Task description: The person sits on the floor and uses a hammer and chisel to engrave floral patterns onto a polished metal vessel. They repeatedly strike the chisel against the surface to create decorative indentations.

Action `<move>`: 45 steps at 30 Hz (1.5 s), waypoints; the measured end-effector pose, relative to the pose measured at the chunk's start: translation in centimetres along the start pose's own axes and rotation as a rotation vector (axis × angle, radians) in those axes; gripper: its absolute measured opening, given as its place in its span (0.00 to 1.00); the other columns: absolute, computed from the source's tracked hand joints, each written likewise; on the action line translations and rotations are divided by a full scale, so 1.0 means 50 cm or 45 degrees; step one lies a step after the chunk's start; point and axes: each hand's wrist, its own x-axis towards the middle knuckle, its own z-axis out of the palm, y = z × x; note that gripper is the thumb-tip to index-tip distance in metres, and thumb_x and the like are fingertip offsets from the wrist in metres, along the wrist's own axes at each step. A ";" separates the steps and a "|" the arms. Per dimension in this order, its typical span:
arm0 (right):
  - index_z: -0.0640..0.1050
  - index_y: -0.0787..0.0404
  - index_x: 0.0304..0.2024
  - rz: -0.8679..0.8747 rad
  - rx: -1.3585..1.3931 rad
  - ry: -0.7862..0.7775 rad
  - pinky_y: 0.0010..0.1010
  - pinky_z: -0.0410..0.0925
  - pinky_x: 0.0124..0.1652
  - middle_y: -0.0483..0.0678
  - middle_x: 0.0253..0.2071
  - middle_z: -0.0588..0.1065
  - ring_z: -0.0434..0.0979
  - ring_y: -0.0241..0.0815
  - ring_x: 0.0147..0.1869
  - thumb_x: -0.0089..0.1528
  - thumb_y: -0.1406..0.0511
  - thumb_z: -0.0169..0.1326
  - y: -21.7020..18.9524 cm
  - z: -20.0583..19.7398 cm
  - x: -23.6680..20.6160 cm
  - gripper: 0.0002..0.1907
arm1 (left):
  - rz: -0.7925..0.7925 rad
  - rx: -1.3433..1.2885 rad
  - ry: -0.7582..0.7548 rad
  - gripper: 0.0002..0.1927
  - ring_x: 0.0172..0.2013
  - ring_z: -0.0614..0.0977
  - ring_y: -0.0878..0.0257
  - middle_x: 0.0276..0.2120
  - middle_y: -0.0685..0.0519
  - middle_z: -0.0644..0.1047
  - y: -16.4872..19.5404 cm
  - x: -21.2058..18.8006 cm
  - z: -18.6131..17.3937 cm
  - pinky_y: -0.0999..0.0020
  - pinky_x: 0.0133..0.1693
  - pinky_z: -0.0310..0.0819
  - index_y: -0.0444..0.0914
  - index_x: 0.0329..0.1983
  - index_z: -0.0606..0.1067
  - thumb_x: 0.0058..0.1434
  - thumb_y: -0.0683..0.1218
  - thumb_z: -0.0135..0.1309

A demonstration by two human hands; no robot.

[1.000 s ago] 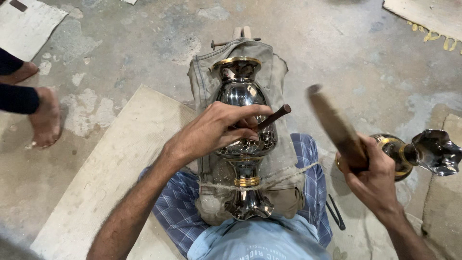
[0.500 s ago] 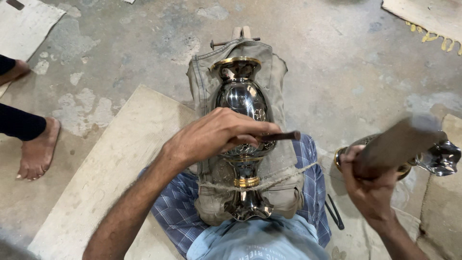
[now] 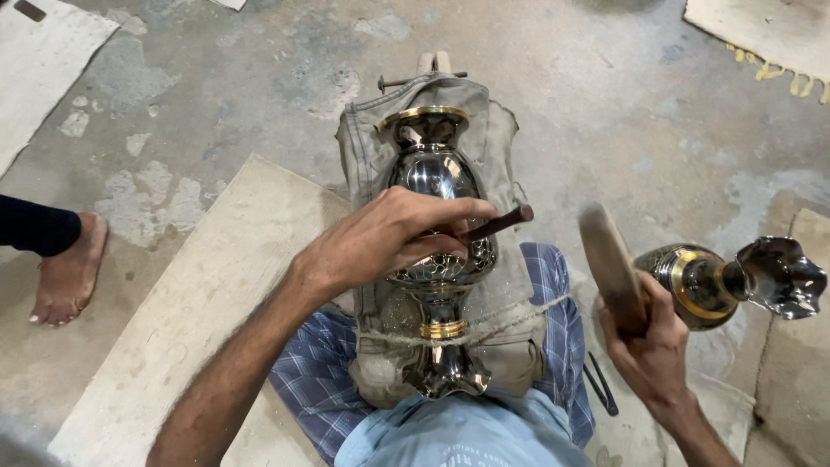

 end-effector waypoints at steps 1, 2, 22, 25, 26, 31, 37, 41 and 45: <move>0.64 0.58 0.67 -0.015 0.016 -0.048 0.38 0.75 0.37 0.57 0.41 0.80 0.83 0.45 0.40 0.61 0.66 0.63 -0.010 0.001 0.003 0.34 | 0.027 0.002 0.001 0.28 0.36 0.87 0.69 0.41 0.59 0.85 -0.001 0.001 0.000 0.64 0.44 0.86 0.50 0.64 0.71 0.60 0.44 0.58; 0.64 0.57 0.69 -0.030 0.030 -0.093 0.37 0.76 0.38 0.58 0.42 0.80 0.83 0.46 0.41 0.60 0.66 0.63 -0.020 0.001 0.006 0.36 | 0.059 0.004 0.002 0.27 0.36 0.87 0.68 0.41 0.59 0.85 -0.001 0.003 0.001 0.64 0.44 0.85 0.50 0.64 0.72 0.60 0.44 0.58; 0.65 0.61 0.68 -0.266 0.025 0.082 0.33 0.79 0.44 0.54 0.49 0.79 0.83 0.42 0.45 0.65 0.67 0.60 0.010 -0.039 0.030 0.31 | 0.093 0.013 -0.134 0.28 0.33 0.87 0.73 0.44 0.61 0.85 -0.013 0.012 0.011 0.68 0.37 0.87 0.55 0.63 0.73 0.61 0.38 0.55; 0.72 0.60 0.59 -0.249 -0.126 0.124 0.33 0.77 0.36 0.57 0.45 0.80 0.82 0.45 0.39 0.64 0.69 0.62 0.002 -0.047 0.032 0.22 | 0.147 0.027 -0.102 0.29 0.34 0.87 0.72 0.44 0.61 0.86 -0.019 0.010 0.013 0.68 0.41 0.87 0.55 0.63 0.73 0.59 0.38 0.56; 0.74 0.58 0.54 -0.139 0.059 0.149 0.32 0.76 0.35 0.56 0.43 0.80 0.82 0.45 0.38 0.65 0.70 0.61 -0.003 -0.046 0.030 0.16 | 0.161 0.030 -0.077 0.30 0.35 0.88 0.72 0.43 0.61 0.86 -0.019 0.010 0.014 0.67 0.43 0.87 0.55 0.63 0.73 0.59 0.38 0.57; 0.69 0.55 0.66 -0.353 -0.227 0.105 0.32 0.76 0.36 0.53 0.44 0.81 0.82 0.43 0.38 0.63 0.69 0.64 -0.010 -0.035 0.034 0.31 | 0.177 0.090 -0.067 0.29 0.37 0.88 0.72 0.44 0.61 0.85 -0.016 0.009 0.016 0.65 0.47 0.86 0.55 0.63 0.73 0.60 0.38 0.57; 0.69 0.53 0.69 -0.042 -0.039 -0.081 0.31 0.77 0.34 0.53 0.44 0.81 0.83 0.43 0.35 0.61 0.69 0.61 -0.015 -0.029 0.049 0.34 | 0.081 0.069 -0.027 0.28 0.39 0.88 0.68 0.43 0.58 0.86 -0.004 0.009 0.005 0.64 0.46 0.86 0.53 0.64 0.71 0.60 0.39 0.57; 0.70 0.57 0.69 -0.026 -0.171 -0.150 0.39 0.75 0.41 0.59 0.46 0.80 0.83 0.49 0.42 0.54 0.71 0.62 -0.033 -0.045 0.060 0.39 | 0.010 -0.050 0.196 0.23 0.43 0.89 0.62 0.45 0.52 0.85 -0.005 0.008 -0.005 0.61 0.46 0.89 0.50 0.65 0.69 0.69 0.42 0.56; 0.69 0.57 0.69 -0.065 -0.030 -0.163 0.39 0.75 0.48 0.59 0.48 0.79 0.83 0.49 0.50 0.53 0.71 0.60 -0.039 -0.052 0.070 0.39 | -0.082 -0.196 0.287 0.25 0.42 0.90 0.60 0.42 0.51 0.86 -0.003 0.010 -0.004 0.56 0.46 0.89 0.47 0.64 0.70 0.64 0.44 0.59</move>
